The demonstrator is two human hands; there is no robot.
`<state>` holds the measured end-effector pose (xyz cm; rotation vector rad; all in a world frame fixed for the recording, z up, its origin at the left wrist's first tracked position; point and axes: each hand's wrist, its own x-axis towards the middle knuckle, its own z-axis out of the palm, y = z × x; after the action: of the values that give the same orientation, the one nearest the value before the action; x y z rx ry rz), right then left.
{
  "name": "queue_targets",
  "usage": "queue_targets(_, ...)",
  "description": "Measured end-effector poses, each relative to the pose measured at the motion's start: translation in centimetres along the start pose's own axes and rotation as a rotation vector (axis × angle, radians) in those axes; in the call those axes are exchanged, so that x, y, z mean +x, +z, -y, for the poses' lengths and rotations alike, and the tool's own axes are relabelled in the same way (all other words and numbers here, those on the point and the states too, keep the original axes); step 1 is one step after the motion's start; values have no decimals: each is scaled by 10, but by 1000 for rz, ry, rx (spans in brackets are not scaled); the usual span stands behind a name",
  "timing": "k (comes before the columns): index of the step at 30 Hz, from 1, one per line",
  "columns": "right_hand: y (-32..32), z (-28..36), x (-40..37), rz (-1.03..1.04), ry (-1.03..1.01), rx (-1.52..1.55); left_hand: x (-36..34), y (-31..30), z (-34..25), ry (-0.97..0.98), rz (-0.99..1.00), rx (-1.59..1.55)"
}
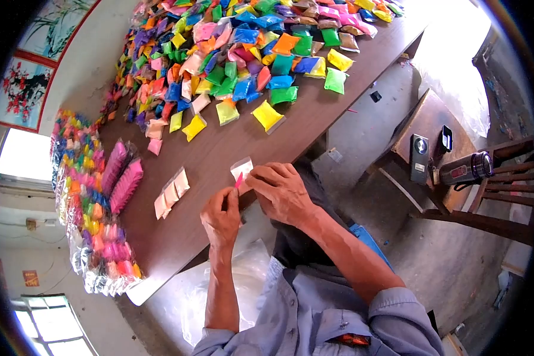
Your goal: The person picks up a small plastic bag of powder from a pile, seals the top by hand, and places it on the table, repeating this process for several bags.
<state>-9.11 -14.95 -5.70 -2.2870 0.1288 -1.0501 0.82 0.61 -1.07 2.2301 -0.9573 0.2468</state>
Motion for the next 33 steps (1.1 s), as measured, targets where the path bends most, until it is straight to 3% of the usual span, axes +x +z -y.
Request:
queue_targets(5, 0, 0, 1, 5, 0, -20, 20, -2, 18, -26, 49, 75)
queue_targets(11, 1, -4, -1, -13, -9, 14, 30, -11, -1, 97, 69, 26)
queue_targets(13, 2, -4, 1, -42, -12, 7, 34, -10, -9, 118, 202, 59)
queue_targets(23, -2, -6, 3, -37, -15, 35, 58, -6, -3, 77, 213, 72)
queue_targets(25, 0, -6, 3, -62, -32, 26, 56, -4, -4, 160, 287, 76)
queue_targets(33, -2, -6, 4, -42, -17, 36, 66, -3, 14, 38, 198, 95)
